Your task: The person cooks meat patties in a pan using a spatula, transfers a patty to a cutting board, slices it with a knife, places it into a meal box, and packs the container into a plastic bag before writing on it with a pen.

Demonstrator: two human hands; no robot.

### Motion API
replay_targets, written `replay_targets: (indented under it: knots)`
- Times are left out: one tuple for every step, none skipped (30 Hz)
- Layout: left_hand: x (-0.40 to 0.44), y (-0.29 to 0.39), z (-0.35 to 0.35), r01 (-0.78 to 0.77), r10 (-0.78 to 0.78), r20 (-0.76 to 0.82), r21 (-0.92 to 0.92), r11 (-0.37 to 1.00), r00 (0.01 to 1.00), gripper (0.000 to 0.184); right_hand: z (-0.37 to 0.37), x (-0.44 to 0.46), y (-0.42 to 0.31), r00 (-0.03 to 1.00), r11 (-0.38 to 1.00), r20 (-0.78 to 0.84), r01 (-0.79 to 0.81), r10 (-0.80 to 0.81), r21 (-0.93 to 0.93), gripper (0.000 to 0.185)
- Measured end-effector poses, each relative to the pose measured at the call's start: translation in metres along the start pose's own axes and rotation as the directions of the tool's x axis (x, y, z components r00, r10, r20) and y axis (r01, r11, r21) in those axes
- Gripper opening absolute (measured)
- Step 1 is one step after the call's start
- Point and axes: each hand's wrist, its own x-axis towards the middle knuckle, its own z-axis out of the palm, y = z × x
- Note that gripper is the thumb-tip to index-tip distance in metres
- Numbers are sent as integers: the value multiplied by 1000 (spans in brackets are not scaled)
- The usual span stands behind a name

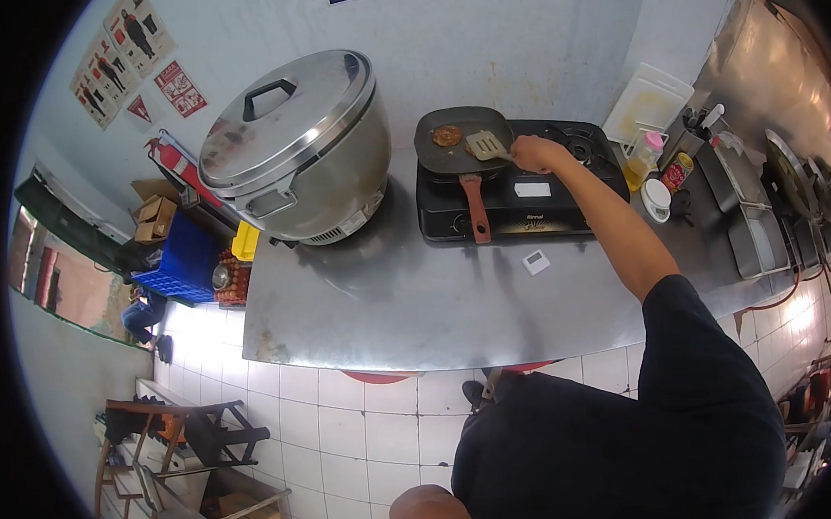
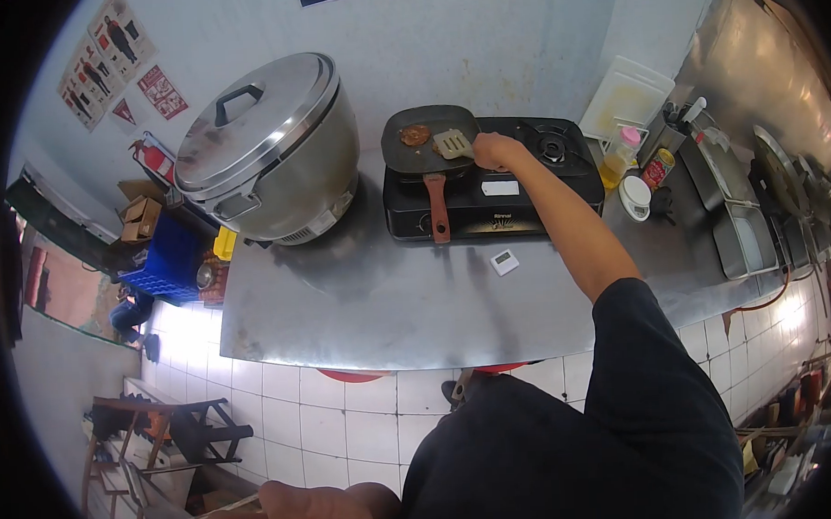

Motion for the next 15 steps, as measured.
replay_targets:
  knots:
    - [-3,-11,-4,-69,69,-9,38,997,998,31,-1,-3,-1,1000,1000,2,0,0,-3,38]
    - [-9,-22,-11,-133,135,-19,86,987,991,32,-3,-8,-4,1000,1000,-5,9,-9,-11,37]
    - [-14,-34,-20,-172,179,-28,158,972,983,33,-5,-13,-7,1000,1000,-13,18,-18,-19,37]
    - [-21,-47,-30,-200,215,-38,241,950,976,35,-5,-15,-9,999,999,-21,28,-28,-26,36]
    - [-23,-59,-40,-218,245,-46,324,921,968,36,-3,-14,-7,999,999,-45,28,-29,-15,36]
    - [-25,-72,-52,-199,243,-53,421,885,969,38,1,-12,-5,997,1000,-67,30,-30,-3,36]
    - [-27,-89,-63,-120,178,-68,502,857,982,40,4,-11,-5,995,999,-91,33,-32,11,35]
    - [-30,-107,-77,-35,100,-81,577,816,992,42,2,-13,-7,996,999,-87,25,-21,44,33]
    - [-31,-127,-94,123,-66,-113,626,770,991,45,-2,-20,-9,997,997,-83,14,-7,77,31]
    - [-39,-148,-116,306,-312,-113,657,689,943,51,-2,-24,-9,997,994,-77,2,7,111,31]
    - [-63,-173,-130,590,-520,-325,633,501,790,51,0,-23,-7,994,994,-105,27,-16,107,31]
    - [-104,-199,-158,648,-622,-420,738,189,660,56,5,-19,-2,990,993,-134,52,-38,103,31]
    - [-164,-225,-198,542,-736,-413,837,-74,537,62,10,-15,2,985,992,-162,74,-57,98,31]
    - [-226,-247,-231,497,-804,-438,842,-210,402,67,15,-11,6,981,994,-184,73,-56,87,31]
    - [-262,-257,-245,531,-850,-462,801,-276,254,71,20,-8,8,977,995,-204,71,-54,76,32]
